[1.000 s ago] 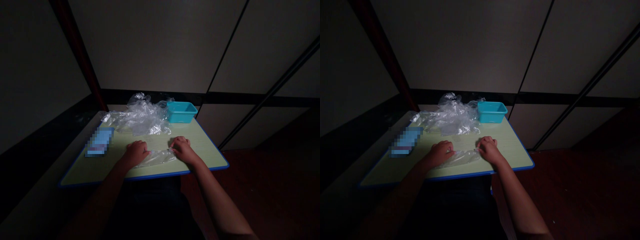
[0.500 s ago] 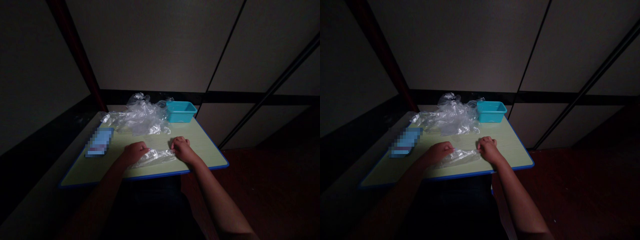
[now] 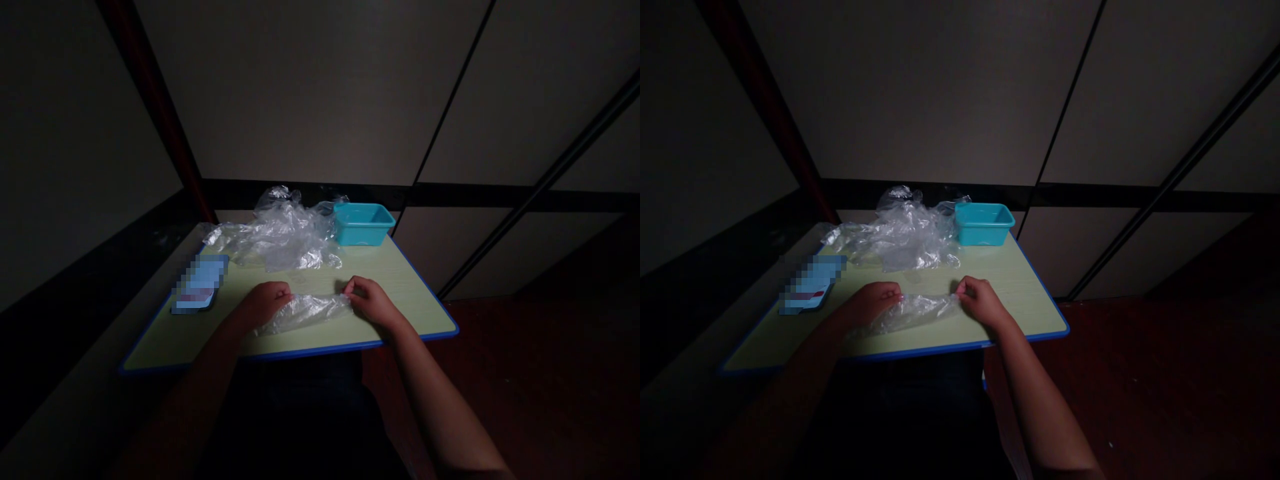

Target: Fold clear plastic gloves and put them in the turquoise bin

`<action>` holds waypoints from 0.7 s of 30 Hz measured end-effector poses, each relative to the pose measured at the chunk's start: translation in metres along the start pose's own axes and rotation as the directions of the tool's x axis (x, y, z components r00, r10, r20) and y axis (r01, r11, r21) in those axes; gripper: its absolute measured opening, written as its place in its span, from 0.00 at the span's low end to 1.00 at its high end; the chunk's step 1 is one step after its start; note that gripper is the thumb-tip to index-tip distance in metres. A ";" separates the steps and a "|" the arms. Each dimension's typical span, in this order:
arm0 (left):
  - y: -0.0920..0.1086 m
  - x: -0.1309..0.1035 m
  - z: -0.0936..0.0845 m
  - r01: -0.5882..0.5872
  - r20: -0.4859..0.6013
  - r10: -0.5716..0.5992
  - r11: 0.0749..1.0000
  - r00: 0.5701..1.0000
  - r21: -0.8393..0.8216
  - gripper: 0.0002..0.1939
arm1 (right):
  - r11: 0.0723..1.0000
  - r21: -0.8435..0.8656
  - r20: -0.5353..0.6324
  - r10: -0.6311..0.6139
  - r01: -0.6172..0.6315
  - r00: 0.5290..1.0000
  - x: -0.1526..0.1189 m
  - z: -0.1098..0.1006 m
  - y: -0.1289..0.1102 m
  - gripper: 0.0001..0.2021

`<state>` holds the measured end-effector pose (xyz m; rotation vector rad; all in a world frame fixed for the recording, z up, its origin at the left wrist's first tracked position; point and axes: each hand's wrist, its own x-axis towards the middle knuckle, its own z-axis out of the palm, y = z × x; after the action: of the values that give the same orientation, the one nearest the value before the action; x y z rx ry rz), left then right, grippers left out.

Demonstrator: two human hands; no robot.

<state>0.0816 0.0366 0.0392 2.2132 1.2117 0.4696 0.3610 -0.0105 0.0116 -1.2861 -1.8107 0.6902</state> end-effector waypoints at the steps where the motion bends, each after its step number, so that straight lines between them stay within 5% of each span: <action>1: 0.000 0.000 0.001 0.000 -0.011 0.000 1.000 1.000 -0.008 0.14 | 0.999 0.052 -0.012 0.017 -0.016 1.000 0.000 0.001 0.001 0.03; 10: 0.003 0.003 0.004 -0.024 -0.075 0.024 1.000 0.997 0.000 0.15 | 0.972 0.223 -0.091 0.094 -0.072 0.991 0.000 0.002 0.000 0.24; 14: 0.003 0.005 0.005 -0.032 -0.097 0.034 0.999 0.995 0.015 0.15 | 0.956 0.253 0.034 0.141 -0.145 0.989 -0.001 0.002 -0.002 0.20; 21: 0.008 0.009 0.009 -0.075 -0.056 0.074 0.997 0.996 -0.008 0.15 | 0.985 0.121 -0.020 0.125 -0.122 0.992 -0.001 0.001 0.001 0.10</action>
<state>0.0962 0.0381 0.0377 2.2560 1.1554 0.5697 0.3605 -0.0105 0.0098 -1.3295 -1.6527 0.8323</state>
